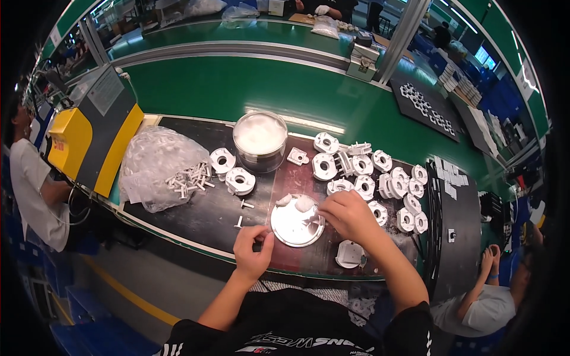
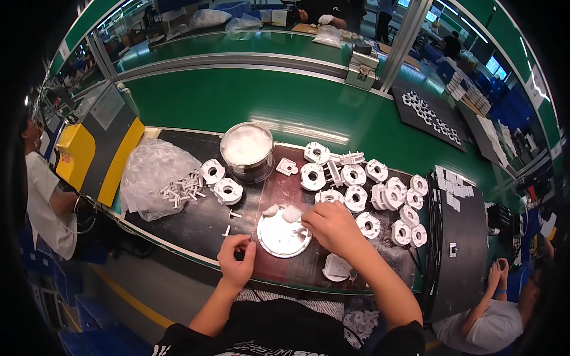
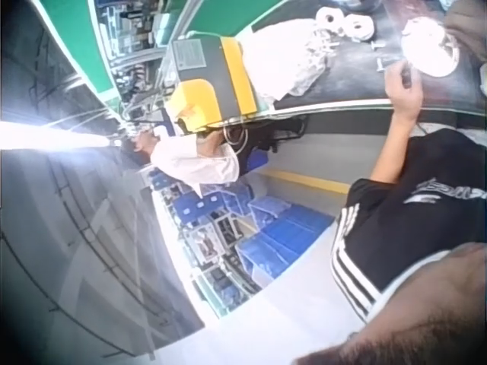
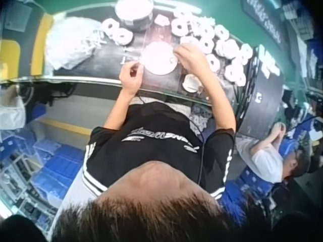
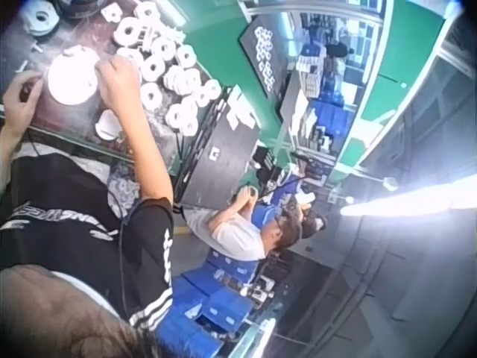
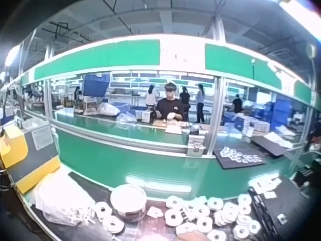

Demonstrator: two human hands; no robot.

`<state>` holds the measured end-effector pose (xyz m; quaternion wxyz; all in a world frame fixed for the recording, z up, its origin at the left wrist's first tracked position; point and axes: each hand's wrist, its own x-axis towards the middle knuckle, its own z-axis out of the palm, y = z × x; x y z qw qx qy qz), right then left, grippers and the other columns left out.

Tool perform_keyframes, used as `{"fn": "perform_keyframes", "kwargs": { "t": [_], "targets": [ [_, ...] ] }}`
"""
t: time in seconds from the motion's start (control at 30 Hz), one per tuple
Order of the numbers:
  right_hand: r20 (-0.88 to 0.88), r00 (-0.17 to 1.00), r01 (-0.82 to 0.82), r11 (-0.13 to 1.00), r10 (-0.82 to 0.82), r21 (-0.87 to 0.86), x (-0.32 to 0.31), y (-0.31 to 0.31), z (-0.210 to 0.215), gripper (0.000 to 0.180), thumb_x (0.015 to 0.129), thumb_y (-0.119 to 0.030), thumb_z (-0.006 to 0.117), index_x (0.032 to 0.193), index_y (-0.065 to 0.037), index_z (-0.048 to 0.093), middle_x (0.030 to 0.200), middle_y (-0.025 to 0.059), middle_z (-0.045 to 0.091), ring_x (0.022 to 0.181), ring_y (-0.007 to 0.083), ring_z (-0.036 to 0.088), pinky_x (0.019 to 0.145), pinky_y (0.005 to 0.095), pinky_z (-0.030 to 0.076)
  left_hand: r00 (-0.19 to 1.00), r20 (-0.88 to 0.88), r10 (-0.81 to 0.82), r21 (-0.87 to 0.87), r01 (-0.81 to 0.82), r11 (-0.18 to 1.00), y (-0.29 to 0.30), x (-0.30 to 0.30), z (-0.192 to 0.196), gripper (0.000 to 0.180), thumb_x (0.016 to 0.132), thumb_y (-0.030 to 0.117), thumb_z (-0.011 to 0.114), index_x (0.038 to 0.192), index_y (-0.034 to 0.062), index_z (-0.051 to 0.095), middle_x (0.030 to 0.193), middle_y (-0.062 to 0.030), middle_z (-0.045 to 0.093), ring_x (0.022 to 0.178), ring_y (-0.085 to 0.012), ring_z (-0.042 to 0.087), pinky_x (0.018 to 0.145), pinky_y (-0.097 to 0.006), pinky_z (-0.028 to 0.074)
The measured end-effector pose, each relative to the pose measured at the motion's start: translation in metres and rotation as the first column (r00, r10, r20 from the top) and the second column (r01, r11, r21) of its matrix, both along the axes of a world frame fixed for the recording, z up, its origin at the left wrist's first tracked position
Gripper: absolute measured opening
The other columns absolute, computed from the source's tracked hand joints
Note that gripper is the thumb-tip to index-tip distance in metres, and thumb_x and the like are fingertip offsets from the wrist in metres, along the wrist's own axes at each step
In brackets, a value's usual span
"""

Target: Assembling plastic light fixture components on a production line by inserting small parts into circular frames.

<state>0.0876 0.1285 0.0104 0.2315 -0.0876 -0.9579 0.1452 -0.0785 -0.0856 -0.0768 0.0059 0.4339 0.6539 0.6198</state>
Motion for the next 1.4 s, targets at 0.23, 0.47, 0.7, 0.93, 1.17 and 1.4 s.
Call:
{"fn": "perform_keyframes", "kwargs": {
  "t": [0.23,0.47,0.7,0.93,1.17,1.4],
  "targets": [
    [0.161,0.985,-0.067,0.997,0.059,0.046,-0.019,0.011,-0.015,0.014,0.083,-0.015,0.079,0.096,-0.012,0.073,0.090,0.0027,0.068,0.083,0.0259,0.064,0.077,0.0393,0.045,0.995,0.096,0.035,-0.014,-0.033,0.999,0.003,-0.005,-0.005,0.017,0.091,0.001,0.070,0.107,0.0013,0.066,0.085,-0.0078,0.063,0.071,-0.0174,0.059,0.064,-0.029,0.048],
    [0.185,0.980,-0.083,0.994,0.068,0.074,-0.023,0.010,-0.021,0.012,0.083,-0.017,0.080,0.091,-0.013,0.072,0.091,0.0018,0.064,0.088,0.0231,0.060,0.076,0.0384,0.043,0.994,0.111,0.008,0.004,-0.009,1.000,0.003,-0.006,-0.006,0.017,0.091,0.001,0.070,0.108,0.0014,0.066,0.083,-0.0077,0.061,0.069,-0.0174,0.058,0.063,-0.029,0.047],
    [0.193,0.979,-0.088,0.991,0.068,0.100,-0.024,0.008,-0.021,0.012,0.082,-0.016,0.080,0.089,-0.012,0.072,0.091,0.0020,0.062,0.087,0.0227,0.059,0.076,0.0384,0.043,0.995,0.104,0.011,0.014,-0.012,1.000,0.003,-0.006,-0.004,0.018,0.090,-0.001,0.070,0.108,0.0010,0.066,0.083,-0.0083,0.061,0.069,-0.0173,0.058,0.063,-0.029,0.048],
    [0.195,0.979,-0.076,0.989,0.050,0.128,-0.026,0.009,-0.022,0.012,0.080,-0.015,0.081,0.088,-0.012,0.072,0.090,0.0024,0.061,0.086,0.0227,0.058,0.075,0.0376,0.043,0.994,0.109,0.001,0.023,-0.004,1.000,0.003,-0.007,-0.005,0.018,0.090,-0.002,0.070,0.108,0.0007,0.066,0.083,-0.0083,0.061,0.068,-0.0175,0.057,0.063,-0.029,0.048],
    [0.212,0.976,-0.076,0.987,0.044,0.145,-0.026,0.009,-0.022,0.011,0.081,-0.016,0.080,0.087,-0.011,0.071,0.088,0.0031,0.059,0.086,0.0229,0.057,0.075,0.0375,0.042,0.992,0.123,0.005,0.017,-0.008,1.000,0.003,-0.006,-0.007,0.017,0.092,-0.001,0.068,0.108,0.0009,0.067,0.083,-0.0083,0.061,0.068,-0.0175,0.057,0.063,-0.029,0.048],
    [0.212,0.976,-0.088,0.983,0.053,0.160,-0.026,0.009,-0.021,0.012,0.082,-0.016,0.079,0.087,-0.011,0.070,0.087,0.0035,0.058,0.085,0.0237,0.057,0.075,0.0376,0.042,0.991,0.133,0.011,0.009,-0.013,1.000,0.002,-0.005,-0.009,0.016,0.092,0.000,0.068,0.108,0.0010,0.066,0.084,-0.0085,0.062,0.069,-0.0174,0.058,0.063,-0.029,0.048]
  ]
}}
